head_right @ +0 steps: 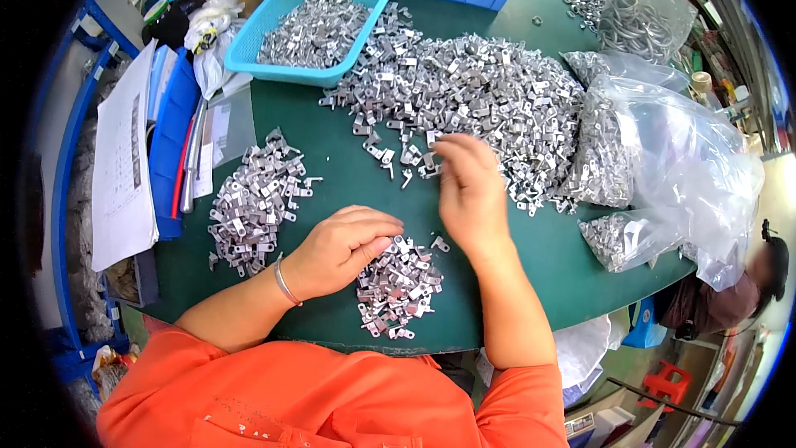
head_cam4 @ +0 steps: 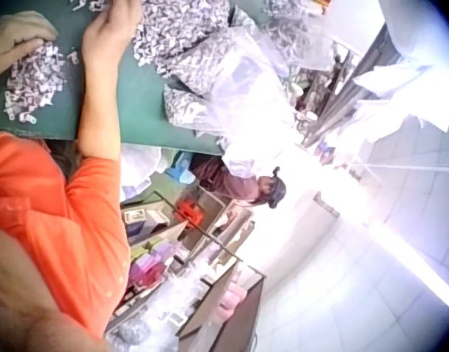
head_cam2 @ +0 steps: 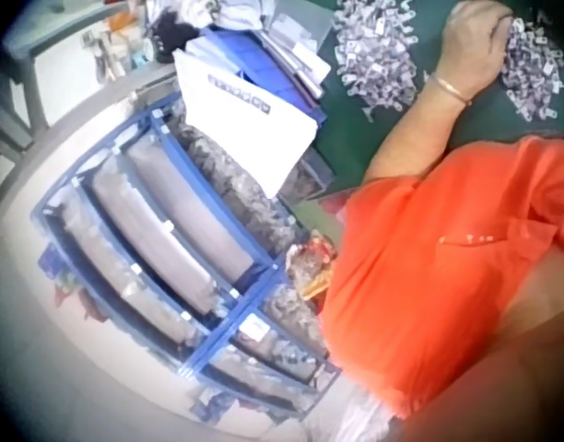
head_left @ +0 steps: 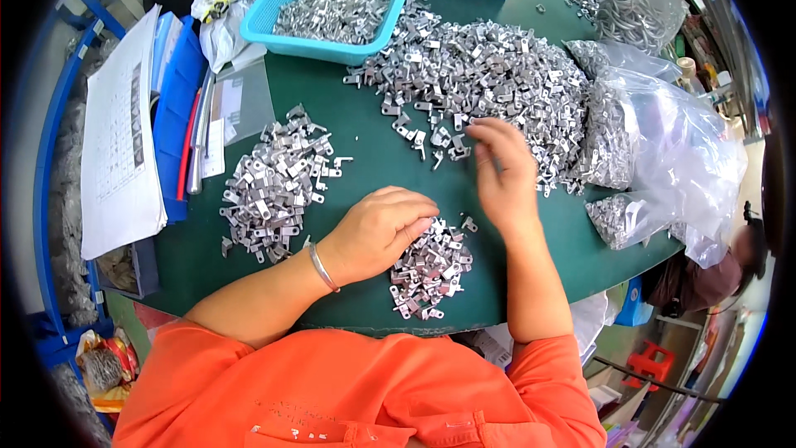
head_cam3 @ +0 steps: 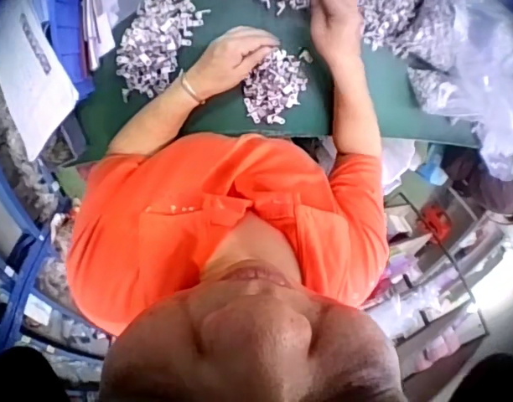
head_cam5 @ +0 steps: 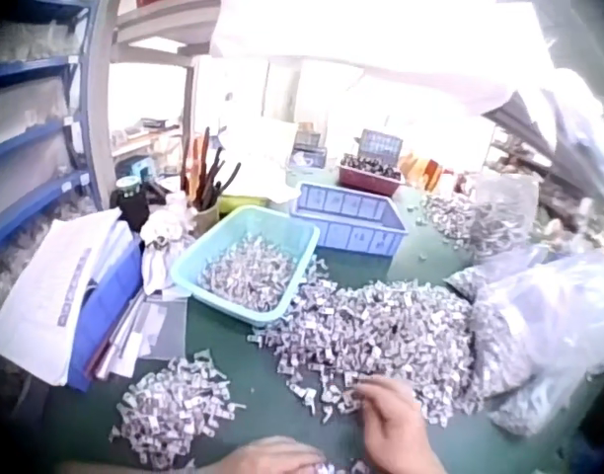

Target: The person sits at a green workbench and sorts small silver metal parts by hand. They pick up individual pieces from a large pile, inspect them, and place them into a separate pile or a blue bin. The person occasionally interacts with a coworker and handles a plastic bag containing more parts.

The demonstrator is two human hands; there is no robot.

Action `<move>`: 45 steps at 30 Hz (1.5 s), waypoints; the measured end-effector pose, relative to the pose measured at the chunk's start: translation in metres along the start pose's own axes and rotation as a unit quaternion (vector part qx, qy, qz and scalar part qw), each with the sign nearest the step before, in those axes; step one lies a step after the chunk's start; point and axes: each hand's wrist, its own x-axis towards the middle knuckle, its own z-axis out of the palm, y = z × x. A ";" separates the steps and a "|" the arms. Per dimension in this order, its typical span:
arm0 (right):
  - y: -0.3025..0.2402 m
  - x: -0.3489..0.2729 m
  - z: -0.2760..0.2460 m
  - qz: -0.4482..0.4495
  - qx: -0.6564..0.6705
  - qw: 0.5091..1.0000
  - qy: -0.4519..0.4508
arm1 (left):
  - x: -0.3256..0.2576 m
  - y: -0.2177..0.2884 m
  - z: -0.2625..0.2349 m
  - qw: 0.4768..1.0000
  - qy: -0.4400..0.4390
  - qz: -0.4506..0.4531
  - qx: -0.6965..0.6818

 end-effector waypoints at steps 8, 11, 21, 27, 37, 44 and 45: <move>-0.019 -0.016 0.024 0.025 -0.150 0.984 -0.091 | 0.001 -0.001 -0.001 1.000 0.005 -0.006 0.001; -0.015 -0.011 0.021 -0.008 -0.094 0.994 -0.055 | -0.001 0.002 -0.002 0.997 0.043 -0.050 -0.025; -0.036 -0.012 0.003 -0.052 0.241 0.967 -0.072 | -0.004 0.002 -0.005 0.957 0.147 -0.118 -0.222; -0.033 -0.013 -0.003 -0.027 0.251 0.959 -0.129 | -0.004 0.000 -0.007 0.973 0.131 -0.088 -0.168; -0.032 -0.005 -0.001 -0.073 0.177 0.974 -0.121 | 0.005 0.014 -0.030 0.977 0.213 0.029 0.006; -0.031 -0.002 0.027 -0.016 -0.106 0.988 -0.111 | -0.007 -0.011 -0.106 0.901 0.191 -0.176 0.347; -0.031 -0.002 0.030 -0.028 -0.130 0.984 -0.121 | -0.008 -0.012 -0.107 0.910 0.193 -0.186 0.315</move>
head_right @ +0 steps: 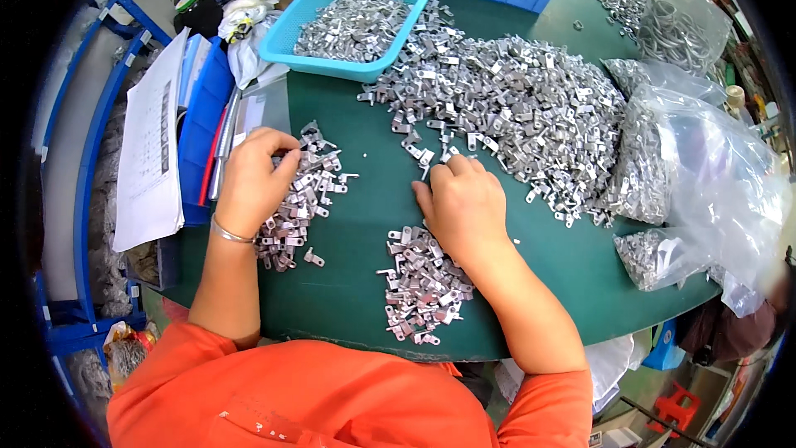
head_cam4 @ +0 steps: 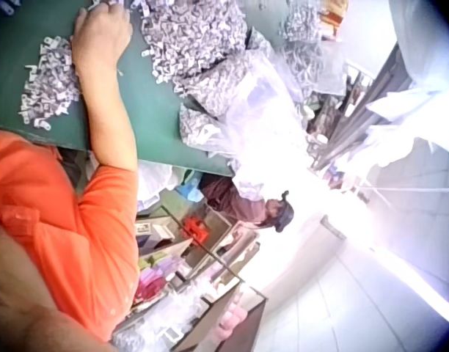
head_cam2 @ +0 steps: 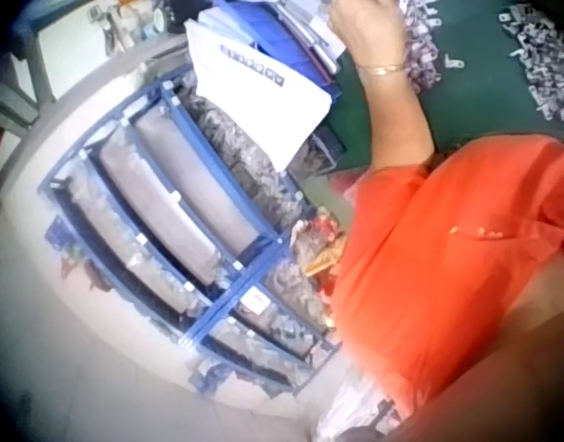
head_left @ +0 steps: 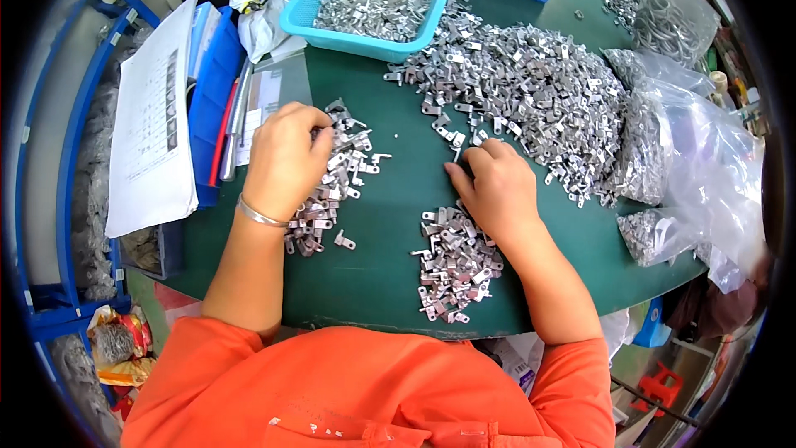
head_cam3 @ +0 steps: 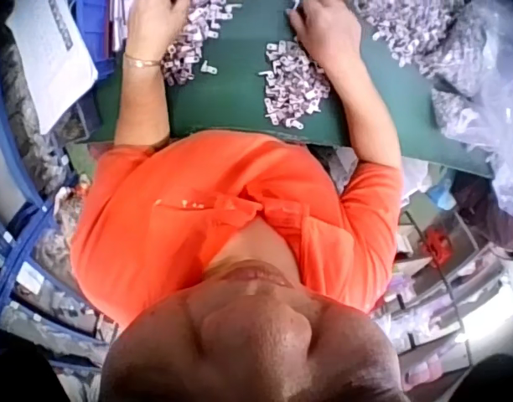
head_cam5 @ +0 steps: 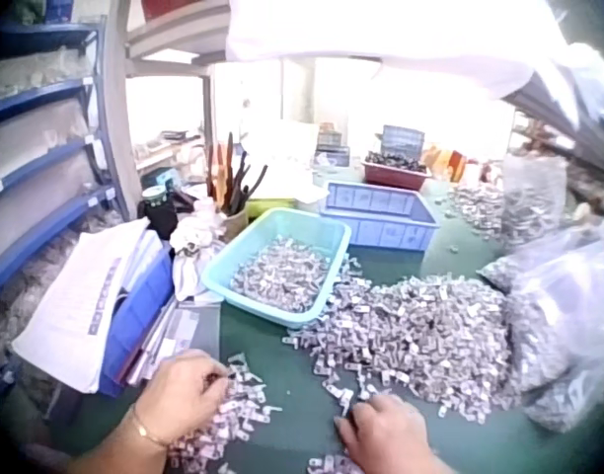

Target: The person sits at a green workbench and sorts small silver metal parts by hand. They pick up individual pieces from a large pile, inspect them, and place them into a separate pile or a blue bin. The person occasionally interacts with a coworker and handles a plastic bag containing more parts.

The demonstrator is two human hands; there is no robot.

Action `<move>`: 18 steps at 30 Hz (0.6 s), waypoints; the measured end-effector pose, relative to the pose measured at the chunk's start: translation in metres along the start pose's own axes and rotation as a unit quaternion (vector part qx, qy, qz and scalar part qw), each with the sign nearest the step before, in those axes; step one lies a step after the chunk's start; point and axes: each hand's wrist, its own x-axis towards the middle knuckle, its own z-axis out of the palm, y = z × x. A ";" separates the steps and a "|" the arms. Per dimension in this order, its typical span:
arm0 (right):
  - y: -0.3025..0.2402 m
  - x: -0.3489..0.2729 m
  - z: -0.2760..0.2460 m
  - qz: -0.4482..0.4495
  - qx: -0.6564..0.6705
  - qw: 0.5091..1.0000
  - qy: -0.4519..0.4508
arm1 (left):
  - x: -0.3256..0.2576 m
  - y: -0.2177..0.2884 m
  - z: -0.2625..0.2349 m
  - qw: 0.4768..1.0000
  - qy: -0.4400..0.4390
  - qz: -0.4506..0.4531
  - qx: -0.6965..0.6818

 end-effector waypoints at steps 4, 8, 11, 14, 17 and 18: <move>0.003 0.001 0.000 -0.010 0.033 0.999 0.026 | -0.001 0.004 0.003 0.998 0.047 0.047 -0.003; 0.004 -0.007 -0.011 0.043 0.262 0.964 0.003 | -0.007 0.029 0.013 0.990 0.071 0.045 -0.114; -0.001 -0.006 -0.018 0.036 0.387 0.922 -0.005 | -0.027 0.054 0.029 0.924 -0.108 -0.070 -0.361; 0.000 -0.008 -0.020 0.000 0.434 0.901 -0.002 | -0.032 0.056 0.042 0.860 -0.198 -0.115 -0.455; 0.002 -0.009 -0.020 0.018 0.487 0.873 -0.017 | -0.033 0.058 0.043 0.836 -0.212 -0.107 -0.495; 0.002 -0.010 -0.021 0.020 0.502 0.864 -0.030 | -0.034 0.058 0.043 0.832 -0.211 -0.098 -0.503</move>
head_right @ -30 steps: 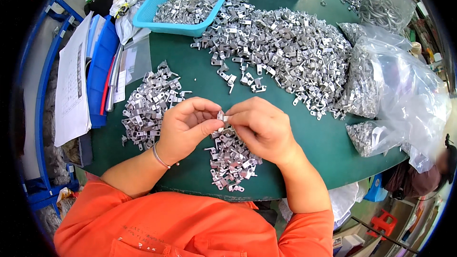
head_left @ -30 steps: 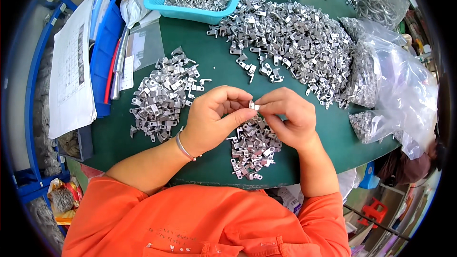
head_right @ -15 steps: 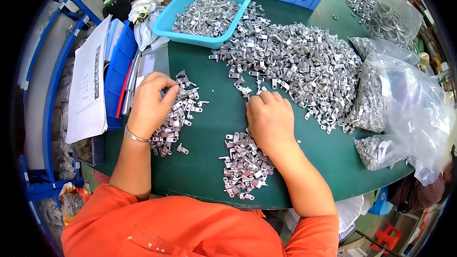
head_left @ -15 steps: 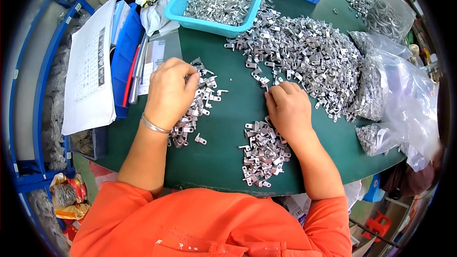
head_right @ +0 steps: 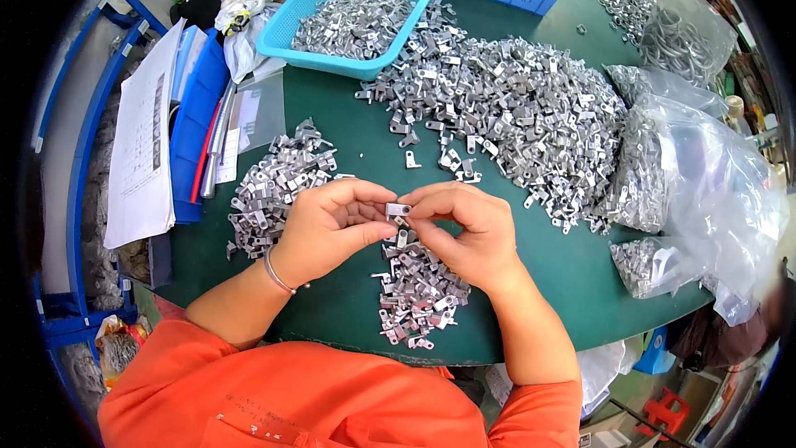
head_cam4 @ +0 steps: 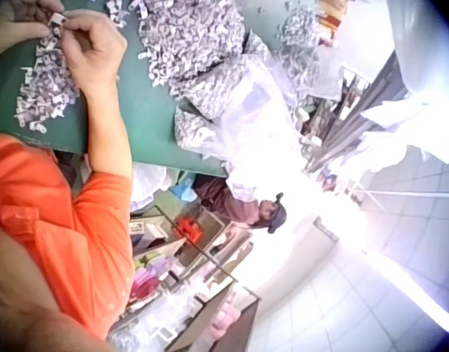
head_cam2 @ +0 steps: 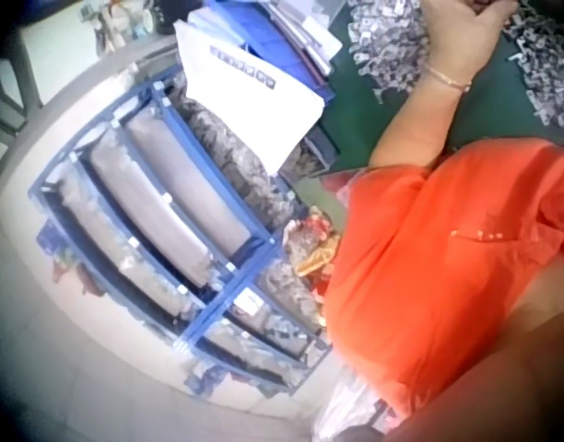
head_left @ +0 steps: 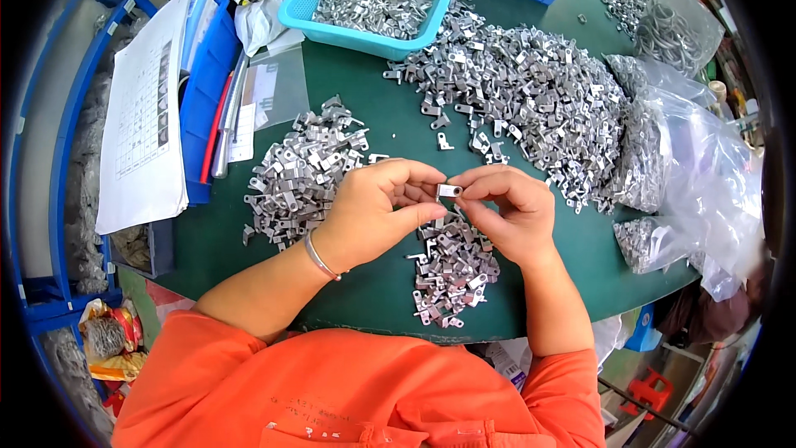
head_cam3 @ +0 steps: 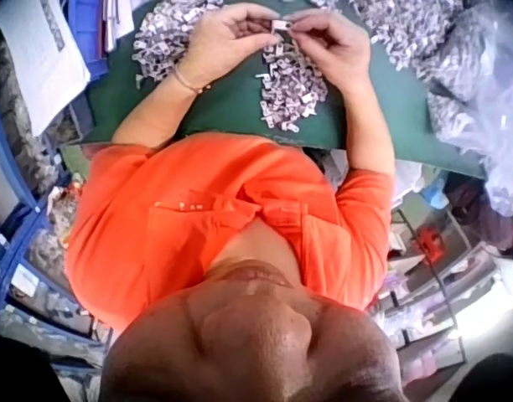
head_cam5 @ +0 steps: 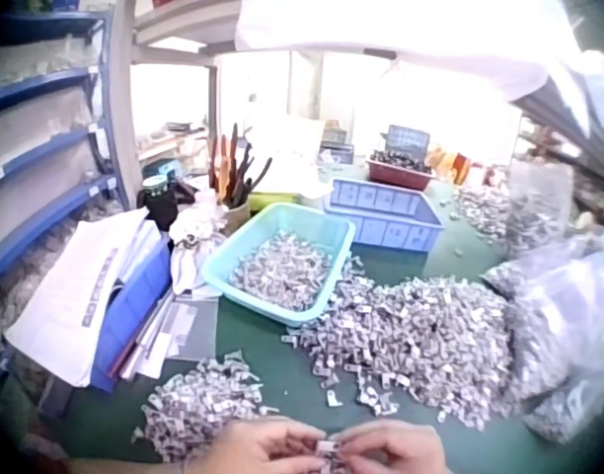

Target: The person sits at a green workbench and sorts small silver metal parts by hand. They pick up individual pieces from a large pile, inspect them, and place them into a separate pile or a blue bin. The person occasionally interacts with a coworker and handles a plastic bag containing more parts.

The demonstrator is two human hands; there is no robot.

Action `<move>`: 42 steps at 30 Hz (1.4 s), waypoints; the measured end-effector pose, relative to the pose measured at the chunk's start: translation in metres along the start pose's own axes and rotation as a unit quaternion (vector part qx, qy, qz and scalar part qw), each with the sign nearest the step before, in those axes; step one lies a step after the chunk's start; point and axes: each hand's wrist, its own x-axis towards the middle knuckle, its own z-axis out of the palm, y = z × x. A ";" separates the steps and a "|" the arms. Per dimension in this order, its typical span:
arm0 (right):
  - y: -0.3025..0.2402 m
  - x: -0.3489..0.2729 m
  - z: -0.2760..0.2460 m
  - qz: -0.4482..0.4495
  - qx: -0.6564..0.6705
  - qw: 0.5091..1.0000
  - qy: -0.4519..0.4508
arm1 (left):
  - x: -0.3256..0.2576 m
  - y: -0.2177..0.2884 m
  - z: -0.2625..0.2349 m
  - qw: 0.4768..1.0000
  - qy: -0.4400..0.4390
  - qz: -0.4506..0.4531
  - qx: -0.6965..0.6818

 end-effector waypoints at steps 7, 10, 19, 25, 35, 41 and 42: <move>-0.002 0.004 -0.001 -0.142 -0.117 0.983 -0.012 | -0.001 0.002 0.005 0.991 0.035 0.028 -0.124; -0.003 0.005 0.008 -0.127 -0.177 0.976 0.028 | 0.003 0.006 -0.006 0.977 0.088 0.174 0.080; -0.003 0.010 0.016 0.132 -0.291 0.941 -0.113 | 0.013 0.011 -0.080 0.844 0.210 0.150 0.470; 0.005 0.006 0.001 0.253 0.193 0.948 -0.006 | 0.013 0.013 -0.081 0.846 0.215 0.155 0.462; 0.004 0.004 -0.001 0.242 0.401 0.883 0.002 | -0.001 0.013 -0.004 0.999 0.018 -0.041 -0.026; 0.005 0.002 0.005 0.116 0.309 0.943 -0.027 | -0.002 0.012 0.003 0.971 -0.013 -0.104 -0.213; -0.002 0.001 0.008 0.109 0.286 0.952 -0.028 | -0.003 0.007 0.002 0.977 -0.011 -0.075 -0.201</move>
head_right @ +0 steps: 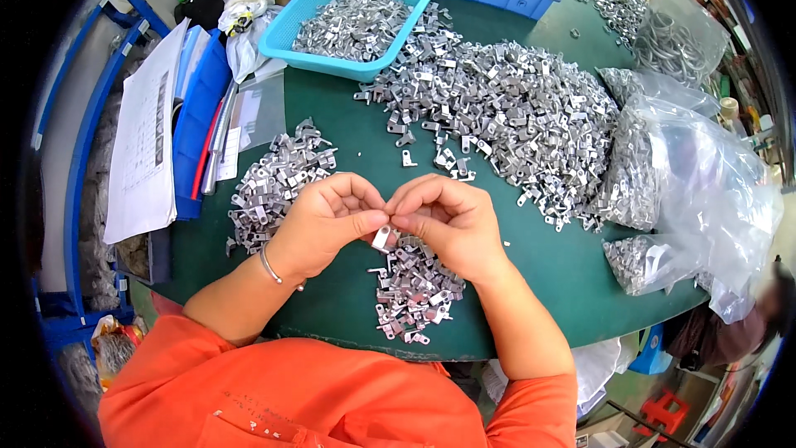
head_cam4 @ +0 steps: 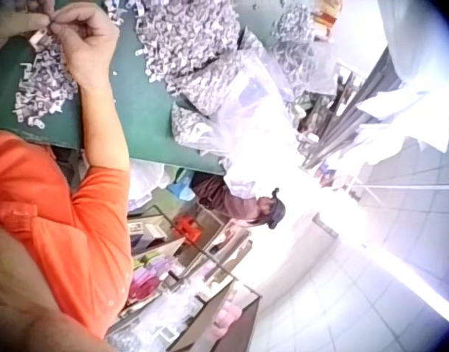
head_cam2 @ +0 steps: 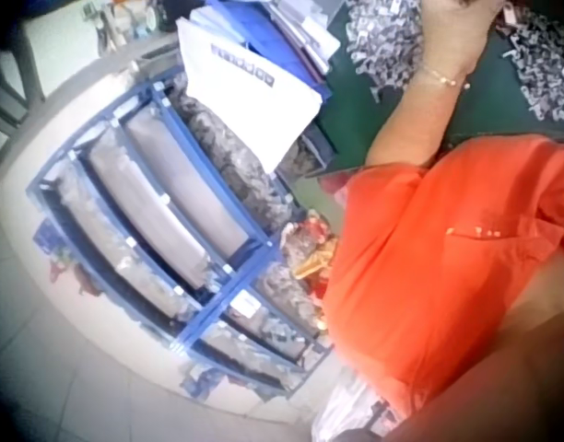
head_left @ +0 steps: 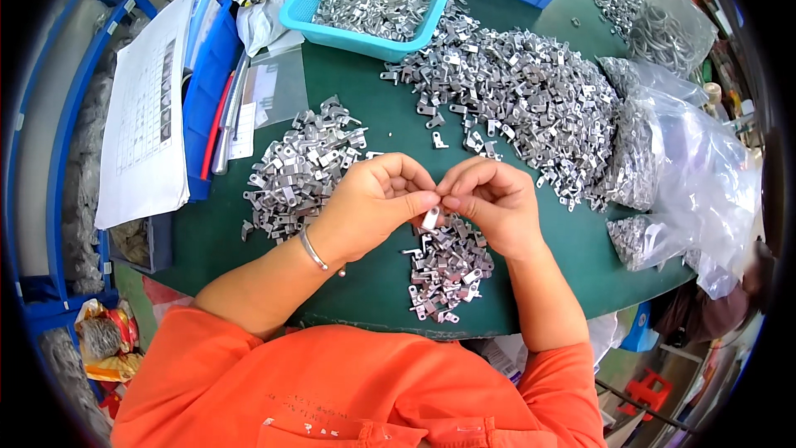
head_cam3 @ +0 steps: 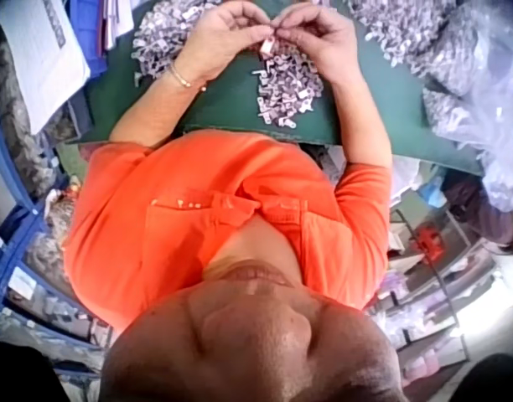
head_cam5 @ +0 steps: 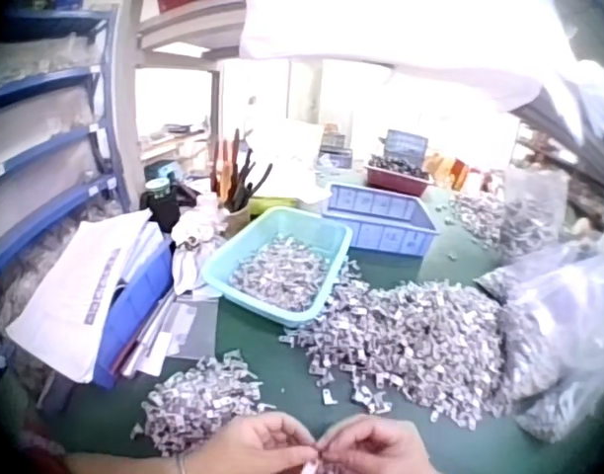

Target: The person sits at a green workbench and sorts small silver metal parts by hand. They pick up individual pieces from a large pile, inspect them, and place them into a separate pile or a blue bin. The person occasionally interacts with a coworker and handles a plastic bag containing more parts.

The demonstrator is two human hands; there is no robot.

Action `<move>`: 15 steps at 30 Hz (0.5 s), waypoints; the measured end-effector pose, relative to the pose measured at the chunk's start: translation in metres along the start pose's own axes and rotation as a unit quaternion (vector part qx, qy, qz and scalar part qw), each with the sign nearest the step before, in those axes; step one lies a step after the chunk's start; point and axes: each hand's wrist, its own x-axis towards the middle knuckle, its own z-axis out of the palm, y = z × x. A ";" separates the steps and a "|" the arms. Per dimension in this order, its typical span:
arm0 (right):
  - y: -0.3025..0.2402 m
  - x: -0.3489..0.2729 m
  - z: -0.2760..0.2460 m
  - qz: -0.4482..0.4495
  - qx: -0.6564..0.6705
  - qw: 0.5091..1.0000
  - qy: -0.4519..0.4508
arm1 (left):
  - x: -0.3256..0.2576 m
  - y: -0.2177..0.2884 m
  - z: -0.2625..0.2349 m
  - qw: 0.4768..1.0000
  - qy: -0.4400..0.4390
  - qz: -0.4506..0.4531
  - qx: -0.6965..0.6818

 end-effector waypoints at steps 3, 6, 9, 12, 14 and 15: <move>0.001 0.002 0.002 -0.042 -0.139 0.989 0.042 | 0.000 0.006 -0.004 0.997 0.022 0.052 0.055; 0.006 0.007 -0.004 -0.031 -0.377 0.910 0.168 | 0.003 0.019 -0.021 0.915 0.141 0.216 0.309; 0.008 0.017 -0.010 -0.115 -0.551 0.815 0.134 | 0.010 0.040 -0.044 0.733 0.271 0.355 0.513; 0.017 0.034 -0.009 -0.195 -0.679 0.706 0.048 | 0.011 0.039 -0.062 0.711 0.244 0.284 0.595; 0.017 0.040 -0.010 -0.194 -0.729 0.656 -0.009 | 0.012 0.035 -0.067 0.714 0.221 0.271 0.607; 0.015 0.039 -0.009 -0.150 -0.659 0.737 0.020 | 0.013 0.035 -0.066 0.704 0.228 0.311 0.596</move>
